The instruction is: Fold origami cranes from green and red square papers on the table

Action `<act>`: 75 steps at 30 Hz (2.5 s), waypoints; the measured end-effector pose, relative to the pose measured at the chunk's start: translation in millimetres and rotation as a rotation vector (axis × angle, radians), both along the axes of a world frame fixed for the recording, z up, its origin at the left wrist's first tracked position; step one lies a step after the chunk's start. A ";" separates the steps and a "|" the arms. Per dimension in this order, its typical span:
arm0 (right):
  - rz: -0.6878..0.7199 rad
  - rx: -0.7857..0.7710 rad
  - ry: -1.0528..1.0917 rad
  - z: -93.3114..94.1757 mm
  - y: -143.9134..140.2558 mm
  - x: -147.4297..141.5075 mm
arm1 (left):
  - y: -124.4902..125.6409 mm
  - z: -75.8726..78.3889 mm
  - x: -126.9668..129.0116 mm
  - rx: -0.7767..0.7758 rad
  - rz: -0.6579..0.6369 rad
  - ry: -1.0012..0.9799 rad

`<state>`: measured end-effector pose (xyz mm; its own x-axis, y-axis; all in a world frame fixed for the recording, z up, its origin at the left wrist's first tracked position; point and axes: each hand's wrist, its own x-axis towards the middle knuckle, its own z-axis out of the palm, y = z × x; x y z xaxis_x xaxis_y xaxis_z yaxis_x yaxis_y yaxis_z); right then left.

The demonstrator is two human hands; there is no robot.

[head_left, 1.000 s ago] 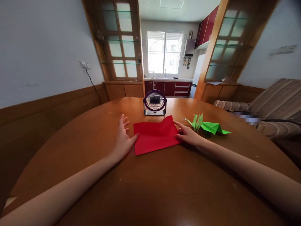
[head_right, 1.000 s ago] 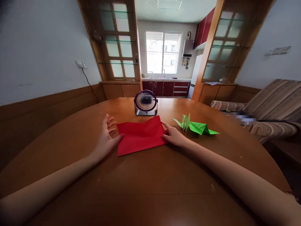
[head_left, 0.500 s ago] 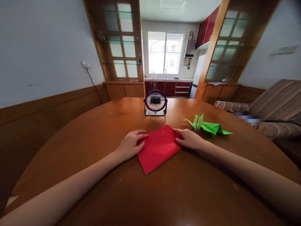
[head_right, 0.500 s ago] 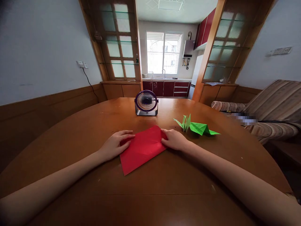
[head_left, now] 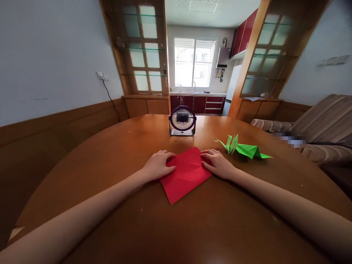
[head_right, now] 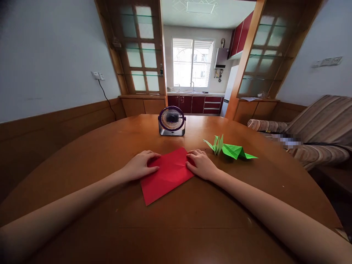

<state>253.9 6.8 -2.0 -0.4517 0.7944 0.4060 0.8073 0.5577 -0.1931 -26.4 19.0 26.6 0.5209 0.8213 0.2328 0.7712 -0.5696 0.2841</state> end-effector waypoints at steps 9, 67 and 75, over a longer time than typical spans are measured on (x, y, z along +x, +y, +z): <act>0.038 0.001 0.044 0.0 0.8 2.8 | 26.3 11.3 36.7 -0.094 0.065 0.123; 0.021 -0.605 1.297 9.7 10.8 -29.2 | 25.1 12.9 42.5 -0.222 -0.113 -0.309; 0.015 -0.607 1.304 8.7 12.5 -28.5 | 23.0 14.7 43.7 -0.212 -0.120 -0.304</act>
